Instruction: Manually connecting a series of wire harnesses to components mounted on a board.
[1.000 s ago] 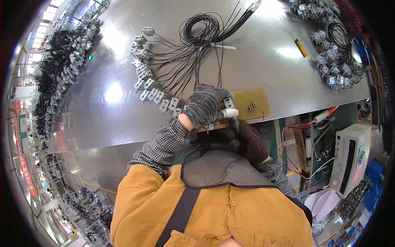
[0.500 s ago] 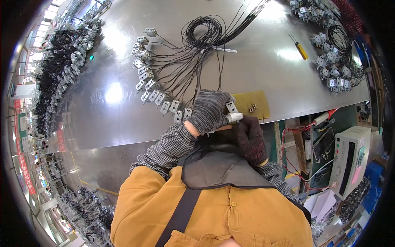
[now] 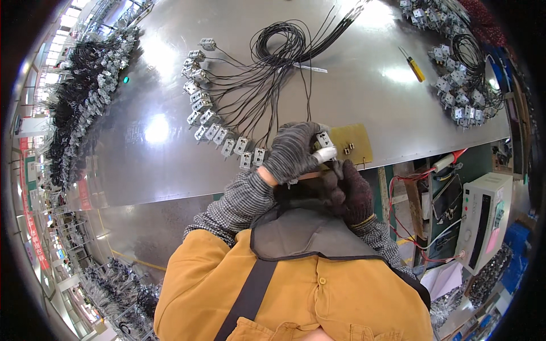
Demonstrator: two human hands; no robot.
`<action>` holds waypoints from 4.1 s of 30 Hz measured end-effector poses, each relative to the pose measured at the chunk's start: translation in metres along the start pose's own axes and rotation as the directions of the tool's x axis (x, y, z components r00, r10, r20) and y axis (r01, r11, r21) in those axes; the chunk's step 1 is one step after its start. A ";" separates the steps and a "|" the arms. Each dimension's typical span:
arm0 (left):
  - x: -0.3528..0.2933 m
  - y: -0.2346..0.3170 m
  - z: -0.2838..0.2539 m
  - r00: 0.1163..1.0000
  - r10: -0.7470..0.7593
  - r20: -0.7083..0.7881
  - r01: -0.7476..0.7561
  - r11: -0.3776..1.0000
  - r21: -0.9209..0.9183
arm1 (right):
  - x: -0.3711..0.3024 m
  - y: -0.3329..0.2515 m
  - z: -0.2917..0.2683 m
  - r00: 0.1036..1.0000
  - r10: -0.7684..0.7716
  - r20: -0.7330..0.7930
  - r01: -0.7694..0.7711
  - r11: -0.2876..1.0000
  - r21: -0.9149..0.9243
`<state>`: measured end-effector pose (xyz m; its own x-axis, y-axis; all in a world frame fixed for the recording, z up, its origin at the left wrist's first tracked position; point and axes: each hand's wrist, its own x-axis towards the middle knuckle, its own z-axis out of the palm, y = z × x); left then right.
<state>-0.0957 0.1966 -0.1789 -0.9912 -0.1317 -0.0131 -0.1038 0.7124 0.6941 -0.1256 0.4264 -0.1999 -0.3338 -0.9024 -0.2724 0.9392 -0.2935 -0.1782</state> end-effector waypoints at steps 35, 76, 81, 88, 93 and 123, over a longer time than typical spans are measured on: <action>-0.020 -0.010 -0.004 0.998 0.066 -0.008 -0.066 0.998 -0.015 | 0.005 -0.002 0.005 0.881 -0.459 0.117 0.028 -0.197 -0.980; -0.010 -0.004 0.018 0.997 -0.070 -0.027 0.058 0.947 -0.316 | -0.001 0.003 0.013 0.861 -0.493 0.128 0.053 -0.163 -0.985; -0.023 0.004 -0.005 0.994 -0.011 -0.112 -0.015 0.973 -0.231 | -0.001 0.004 -0.004 0.925 -0.303 -0.230 0.033 0.665 -0.746; -0.049 0.004 -0.016 0.969 0.030 0.244 -0.141 0.879 0.455 | 0.010 -0.009 0.004 0.963 -0.269 0.003 0.087 0.301 -0.950; -0.034 -0.005 -0.008 0.997 -0.026 0.072 0.028 0.999 -0.038 | 0.035 -0.027 0.009 0.900 -0.435 -0.017 0.173 0.392 -0.903; -0.003 -0.016 -0.002 0.995 0.036 0.096 -0.023 0.990 -0.140 | 0.007 0.009 0.014 0.863 -0.505 -0.025 0.047 0.129 -0.991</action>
<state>-0.0910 0.1847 -0.1886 -0.9976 -0.0390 -0.0567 -0.0687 0.6118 0.7880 -0.1184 0.4126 -0.1905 -0.7646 -0.6221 -0.1687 0.0252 0.2326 -0.9722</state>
